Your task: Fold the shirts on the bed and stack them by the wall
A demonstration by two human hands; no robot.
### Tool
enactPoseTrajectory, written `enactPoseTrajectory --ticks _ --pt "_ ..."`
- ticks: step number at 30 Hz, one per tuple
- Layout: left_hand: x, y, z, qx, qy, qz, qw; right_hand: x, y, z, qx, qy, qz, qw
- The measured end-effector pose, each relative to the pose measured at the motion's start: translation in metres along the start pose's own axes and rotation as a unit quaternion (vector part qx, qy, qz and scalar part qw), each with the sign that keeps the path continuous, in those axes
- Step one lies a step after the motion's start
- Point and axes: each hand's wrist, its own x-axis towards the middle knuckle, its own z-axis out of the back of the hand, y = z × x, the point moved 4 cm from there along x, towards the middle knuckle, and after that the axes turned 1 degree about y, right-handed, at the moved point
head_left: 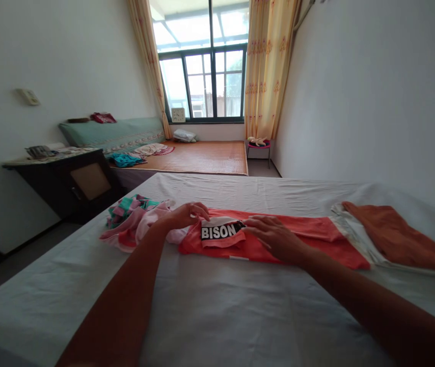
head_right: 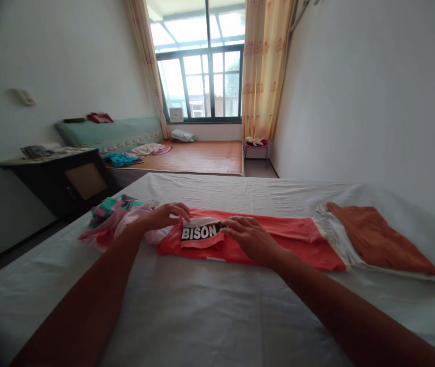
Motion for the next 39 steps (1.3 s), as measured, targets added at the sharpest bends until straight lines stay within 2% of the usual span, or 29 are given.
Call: enactPoseTrajectory --ticks 2,5,9,12,17,19,22,24,27,29,30,33,36,39 --pt "-0.002 -0.010 -0.007 -0.032 0.081 -0.041 0.995 0.018 0.015 -0.006 0.016 0.016 0.027 0.999" --pt "-0.003 -0.014 -0.015 -0.040 0.120 -0.060 0.990 0.036 0.011 -0.010 0.082 0.007 0.016 0.996" --pt "-0.004 -0.013 -0.021 -0.012 0.136 -0.061 0.989 0.048 -0.011 -0.003 0.229 -0.053 -0.104 0.966" --pt "-0.003 -0.012 -0.027 0.034 0.137 -0.047 0.989 0.050 -0.017 -0.007 0.271 -0.074 -0.189 0.941" --pt "0.007 -0.020 -0.043 0.094 0.110 -0.025 0.989 0.044 -0.019 -0.031 0.322 -0.104 -0.245 0.909" --pt "0.009 -0.026 -0.043 0.085 0.103 -0.035 0.990 0.041 -0.020 -0.037 0.350 -0.119 -0.244 0.897" --pt "0.008 -0.034 -0.030 0.016 0.095 -0.049 0.994 0.036 -0.019 -0.031 0.384 -0.118 -0.205 0.893" --pt "0.003 -0.035 -0.019 -0.040 0.099 -0.040 0.993 0.034 -0.013 -0.022 0.402 -0.073 -0.147 0.901" --pt "-0.004 -0.031 -0.014 -0.096 0.145 -0.012 0.985 0.029 -0.006 -0.011 0.398 0.037 -0.070 0.914" --pt "-0.007 -0.023 -0.019 -0.104 0.174 0.011 0.979 0.027 -0.005 -0.010 0.389 0.077 -0.060 0.916" --pt "-0.007 -0.019 -0.023 -0.100 0.179 0.024 0.978 0.027 -0.006 -0.012 0.394 0.078 -0.067 0.914" --pt "-0.004 -0.004 -0.031 -0.103 0.151 0.060 0.981 0.029 -0.015 -0.025 0.447 0.027 -0.133 0.884" --pt "0.001 0.010 -0.034 -0.146 0.090 0.102 0.980 0.031 -0.028 -0.043 0.479 -0.054 -0.244 0.841" --pt "0.002 0.020 -0.035 -0.162 0.047 0.146 0.975 0.033 -0.036 -0.056 0.461 -0.105 -0.306 0.826"
